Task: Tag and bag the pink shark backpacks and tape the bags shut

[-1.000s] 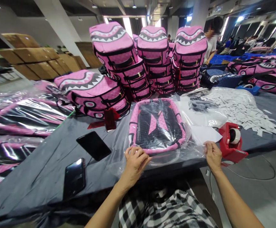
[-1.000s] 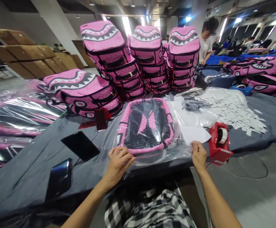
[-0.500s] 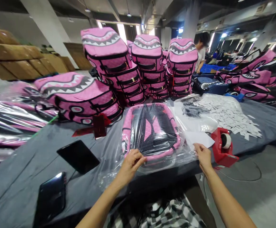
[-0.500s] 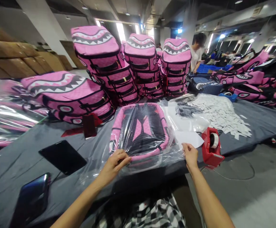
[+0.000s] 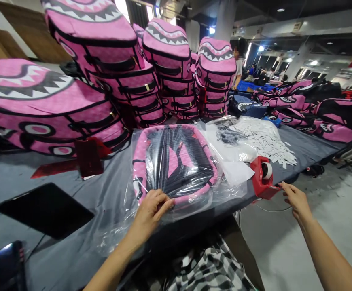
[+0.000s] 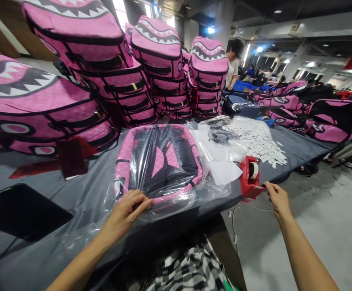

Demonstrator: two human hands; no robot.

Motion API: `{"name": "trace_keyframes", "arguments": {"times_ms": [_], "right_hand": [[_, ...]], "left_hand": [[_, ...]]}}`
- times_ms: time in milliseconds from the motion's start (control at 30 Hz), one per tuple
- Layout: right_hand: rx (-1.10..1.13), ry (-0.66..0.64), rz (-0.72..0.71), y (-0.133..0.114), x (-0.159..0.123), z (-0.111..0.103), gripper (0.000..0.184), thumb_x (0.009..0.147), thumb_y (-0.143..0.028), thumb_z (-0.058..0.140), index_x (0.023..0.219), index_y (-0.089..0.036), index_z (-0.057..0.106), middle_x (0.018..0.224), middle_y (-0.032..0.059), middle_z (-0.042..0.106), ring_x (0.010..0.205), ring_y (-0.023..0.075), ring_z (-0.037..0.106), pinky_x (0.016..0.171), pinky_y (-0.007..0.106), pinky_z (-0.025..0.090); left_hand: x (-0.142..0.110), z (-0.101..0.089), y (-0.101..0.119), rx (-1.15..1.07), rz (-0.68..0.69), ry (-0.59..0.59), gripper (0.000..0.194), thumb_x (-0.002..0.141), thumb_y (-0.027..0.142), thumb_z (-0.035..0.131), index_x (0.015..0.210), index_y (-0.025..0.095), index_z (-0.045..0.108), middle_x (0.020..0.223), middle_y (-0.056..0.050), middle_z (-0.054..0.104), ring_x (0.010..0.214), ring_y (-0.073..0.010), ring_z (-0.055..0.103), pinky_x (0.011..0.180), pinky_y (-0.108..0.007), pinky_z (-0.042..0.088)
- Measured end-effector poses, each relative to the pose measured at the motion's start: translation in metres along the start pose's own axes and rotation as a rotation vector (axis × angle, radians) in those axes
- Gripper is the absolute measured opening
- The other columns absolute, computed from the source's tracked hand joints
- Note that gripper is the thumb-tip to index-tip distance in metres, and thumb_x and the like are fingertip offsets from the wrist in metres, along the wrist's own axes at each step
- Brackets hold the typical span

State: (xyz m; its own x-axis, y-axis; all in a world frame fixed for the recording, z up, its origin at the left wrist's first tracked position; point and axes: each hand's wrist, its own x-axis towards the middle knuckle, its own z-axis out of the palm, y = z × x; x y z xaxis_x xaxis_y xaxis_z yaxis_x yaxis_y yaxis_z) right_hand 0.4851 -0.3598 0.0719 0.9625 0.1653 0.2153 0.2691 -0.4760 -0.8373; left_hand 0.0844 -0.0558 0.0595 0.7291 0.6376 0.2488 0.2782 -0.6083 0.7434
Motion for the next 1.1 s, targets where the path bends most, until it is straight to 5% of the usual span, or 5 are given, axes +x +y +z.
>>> {"name": "trace_keyframes", "arguments": {"times_ms": [133, 533, 833, 967, 1100], "right_hand": [[0.103, -0.11, 0.263, 0.004, 0.011, 0.014, 0.064, 0.046, -0.072, 0.076, 0.074, -0.015, 0.076, 0.074, 0.0093, 0.069, 0.059, 0.0158, 0.051, 0.048, 0.026, 0.034], [0.006, -0.014, 0.051, 0.004, 0.018, 0.023, 0.035, 0.053, -0.054, 0.075, 0.055, -0.02, 0.066, 0.052, 0.0048, 0.061, 0.056, 0.0206, 0.053, 0.054, 0.031, 0.036], [0.385, -0.02, 0.168, -0.002, -0.059, 0.031, 0.044, 0.067, -0.061, 0.07, 0.07, -0.025, 0.045, 0.051, -0.0073, 0.047, 0.041, 0.0094, 0.038, 0.037, 0.019, 0.028], [0.552, -0.238, 0.233, -0.009, -0.088, 0.06, 0.051, 0.076, -0.057, 0.071, 0.066, -0.026, 0.031, 0.049, -0.0116, 0.028, 0.039, 0.0067, 0.021, 0.031, 0.017, 0.02], [0.775, -0.582, 0.186, -0.06, -0.107, 0.061, 0.05, 0.081, -0.054, 0.071, 0.067, -0.026, 0.032, 0.054, -0.0113, 0.021, 0.044, 0.0079, 0.01, 0.033, 0.017, 0.017]], "left_hand": [[0.0, -0.001, 0.0, -0.037, -0.016, -0.007, 0.048, 0.091, 0.061, 0.049, 0.064, 0.024, 0.062, 0.069, -0.002, 0.058, 0.073, -0.0204, 0.052, 0.069, -0.032, 0.042], [0.001, 0.005, 0.002, -0.033, -0.037, 0.057, 0.049, 0.091, 0.058, 0.046, 0.059, 0.023, 0.056, 0.066, -0.002, 0.055, 0.071, -0.0203, 0.051, 0.068, -0.033, 0.042], [0.003, 0.004, -0.014, -0.004, 0.02, 0.027, 0.055, 0.084, 0.073, 0.049, 0.058, 0.025, 0.06, 0.061, -0.001, 0.056, 0.064, -0.02, 0.052, 0.061, -0.032, 0.041], [0.003, 0.005, -0.015, -0.028, -0.002, 0.047, 0.057, 0.08, 0.078, 0.05, 0.059, 0.026, 0.063, 0.06, -0.001, 0.056, 0.063, -0.0204, 0.052, 0.06, -0.032, 0.04], [0.001, 0.002, -0.002, -0.061, -0.031, 0.035, 0.056, 0.084, 0.073, 0.048, 0.058, 0.025, 0.061, 0.063, -0.001, 0.057, 0.066, -0.02, 0.053, 0.064, -0.032, 0.042]]}}
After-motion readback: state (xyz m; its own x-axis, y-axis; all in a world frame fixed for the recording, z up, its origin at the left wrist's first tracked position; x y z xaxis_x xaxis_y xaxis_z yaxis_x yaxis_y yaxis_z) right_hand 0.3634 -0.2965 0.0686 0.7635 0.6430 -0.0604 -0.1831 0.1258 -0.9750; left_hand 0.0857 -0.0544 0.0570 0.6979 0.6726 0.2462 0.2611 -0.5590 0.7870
